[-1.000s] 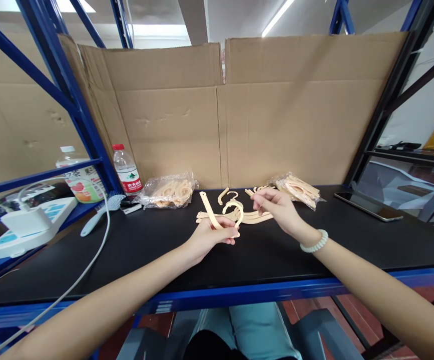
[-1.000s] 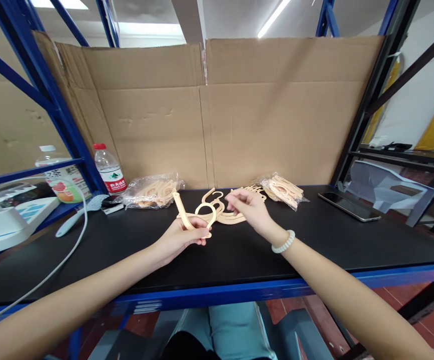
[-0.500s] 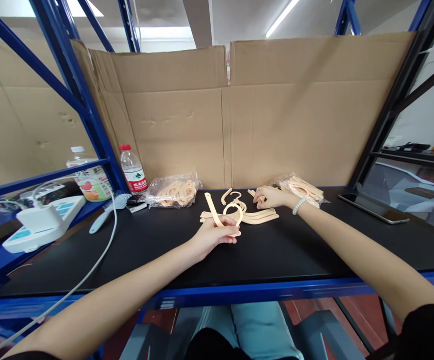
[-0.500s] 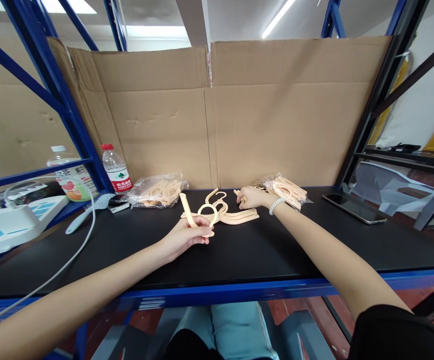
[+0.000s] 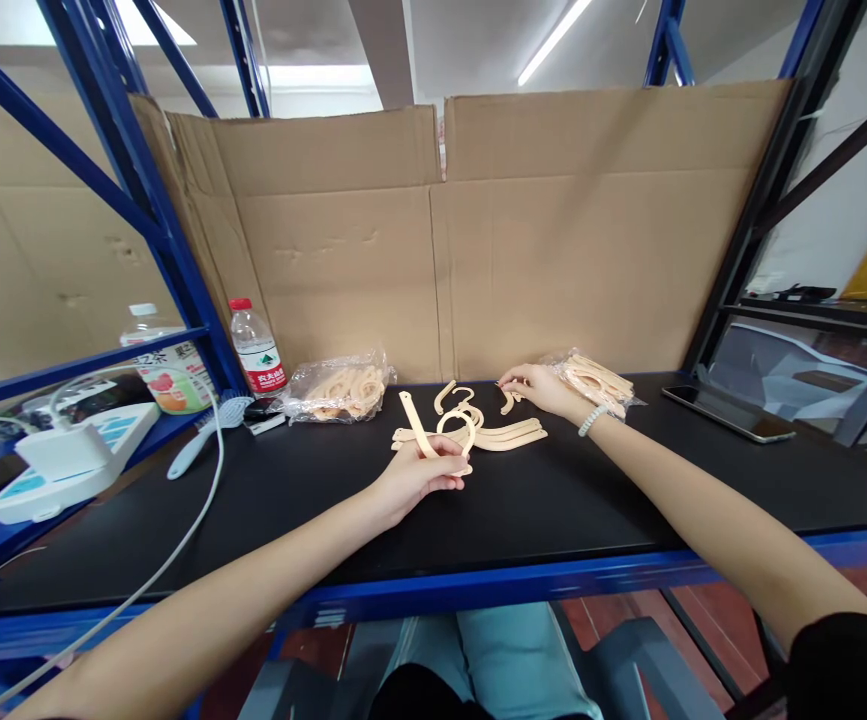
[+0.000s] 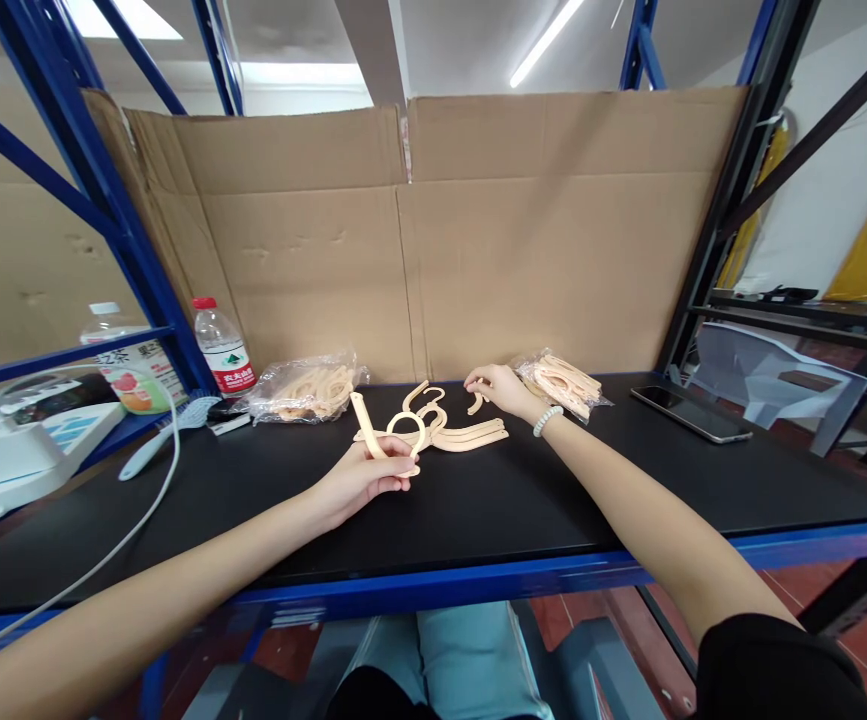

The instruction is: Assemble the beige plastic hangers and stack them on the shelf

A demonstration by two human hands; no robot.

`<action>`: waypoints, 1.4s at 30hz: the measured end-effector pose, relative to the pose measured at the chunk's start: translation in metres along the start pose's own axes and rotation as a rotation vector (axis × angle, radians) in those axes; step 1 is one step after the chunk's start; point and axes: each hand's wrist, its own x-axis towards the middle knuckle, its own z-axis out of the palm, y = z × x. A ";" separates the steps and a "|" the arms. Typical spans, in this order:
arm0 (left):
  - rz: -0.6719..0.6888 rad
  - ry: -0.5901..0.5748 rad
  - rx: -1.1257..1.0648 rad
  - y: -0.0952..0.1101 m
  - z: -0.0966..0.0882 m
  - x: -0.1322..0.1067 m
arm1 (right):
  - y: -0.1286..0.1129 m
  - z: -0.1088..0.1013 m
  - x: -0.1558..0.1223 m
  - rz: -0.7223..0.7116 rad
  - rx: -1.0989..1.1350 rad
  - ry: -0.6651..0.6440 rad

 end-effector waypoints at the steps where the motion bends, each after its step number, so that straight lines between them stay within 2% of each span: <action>1: -0.001 0.001 -0.002 0.000 0.000 0.000 | 0.000 -0.001 0.000 0.042 0.076 0.044; 5: -0.008 -0.004 -0.008 0.001 0.001 0.000 | -0.009 -0.004 0.002 0.189 0.485 0.205; 7: -0.010 -0.008 -0.013 0.001 0.001 0.000 | -0.019 -0.007 0.001 0.196 0.628 0.270; 12: 0.004 -0.018 -0.048 -0.002 0.000 0.002 | -0.049 -0.012 -0.013 0.158 0.697 0.323; 15: -0.007 0.006 -0.089 -0.003 0.000 0.003 | -0.057 -0.009 -0.027 0.156 0.686 0.259; 18: -0.023 0.026 -0.125 -0.002 0.000 0.003 | -0.058 -0.002 -0.036 0.197 0.765 0.187; 22: -0.024 0.025 -0.153 -0.002 0.000 0.004 | -0.061 0.007 -0.041 0.272 0.880 0.206; 28: 0.007 0.008 -0.184 -0.004 -0.001 0.006 | -0.081 0.011 -0.045 0.312 1.014 0.133; 33: 0.029 -0.031 -0.180 -0.004 -0.002 0.006 | -0.086 0.018 -0.047 0.413 1.148 -0.022; 42: 0.055 -0.018 -0.193 -0.003 -0.002 0.005 | -0.093 0.030 -0.053 0.309 1.033 -0.192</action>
